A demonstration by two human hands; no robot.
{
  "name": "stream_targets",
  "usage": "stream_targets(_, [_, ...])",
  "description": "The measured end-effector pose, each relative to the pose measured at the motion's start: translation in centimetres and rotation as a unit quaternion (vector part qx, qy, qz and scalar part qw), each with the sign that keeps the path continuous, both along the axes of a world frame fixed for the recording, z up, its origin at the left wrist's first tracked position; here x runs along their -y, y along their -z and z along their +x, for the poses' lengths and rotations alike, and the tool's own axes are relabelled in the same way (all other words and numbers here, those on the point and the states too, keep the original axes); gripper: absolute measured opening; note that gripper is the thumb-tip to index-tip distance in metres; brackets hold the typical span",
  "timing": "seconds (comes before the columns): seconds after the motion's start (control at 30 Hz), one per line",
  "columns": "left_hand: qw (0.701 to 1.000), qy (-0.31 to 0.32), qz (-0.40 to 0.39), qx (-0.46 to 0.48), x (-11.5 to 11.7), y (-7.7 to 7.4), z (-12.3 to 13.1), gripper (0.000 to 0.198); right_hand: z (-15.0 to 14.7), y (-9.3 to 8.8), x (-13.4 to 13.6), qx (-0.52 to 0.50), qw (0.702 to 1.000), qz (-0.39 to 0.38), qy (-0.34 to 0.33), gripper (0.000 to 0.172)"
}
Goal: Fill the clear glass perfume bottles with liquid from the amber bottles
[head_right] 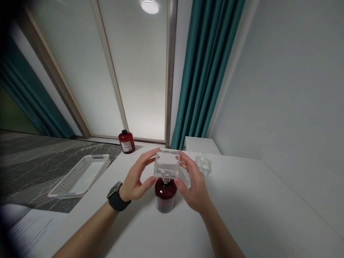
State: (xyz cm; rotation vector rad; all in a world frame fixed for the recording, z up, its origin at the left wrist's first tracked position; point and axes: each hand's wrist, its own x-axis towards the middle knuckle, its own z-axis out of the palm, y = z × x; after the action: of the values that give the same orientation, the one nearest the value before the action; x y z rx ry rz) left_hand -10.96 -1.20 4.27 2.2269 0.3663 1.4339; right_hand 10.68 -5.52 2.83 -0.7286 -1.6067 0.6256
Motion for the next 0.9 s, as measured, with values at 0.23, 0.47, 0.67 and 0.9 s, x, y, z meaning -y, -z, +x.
stream_targets(0.23, [1.000, -0.024, -0.011, -0.013, -0.25, -0.12, -0.31, 0.059, -0.01, -0.11, 0.04, -0.002, 1.000, 0.003, -0.001, 0.053])
stream_targets(0.47, [0.999, -0.008, -0.033, -0.022, -0.60, 0.02, -0.33, 0.061, -0.10, -0.27, 0.09, -0.005, 1.000, 0.009, -0.007, 0.052])
stream_targets(0.67, [0.999, -0.001, -0.036, -0.032, -0.75, 0.15, -0.36, 0.063, -0.11, -0.38, 0.16, -0.007, 1.000, 0.003, -0.009, 0.052])
stream_targets(0.9, [0.999, -0.008, -0.022, -0.022, -0.72, 0.19, -0.42, 0.063, -0.07, -0.10, 0.18, -0.005, 1.000, -0.015, -0.014, 0.056])
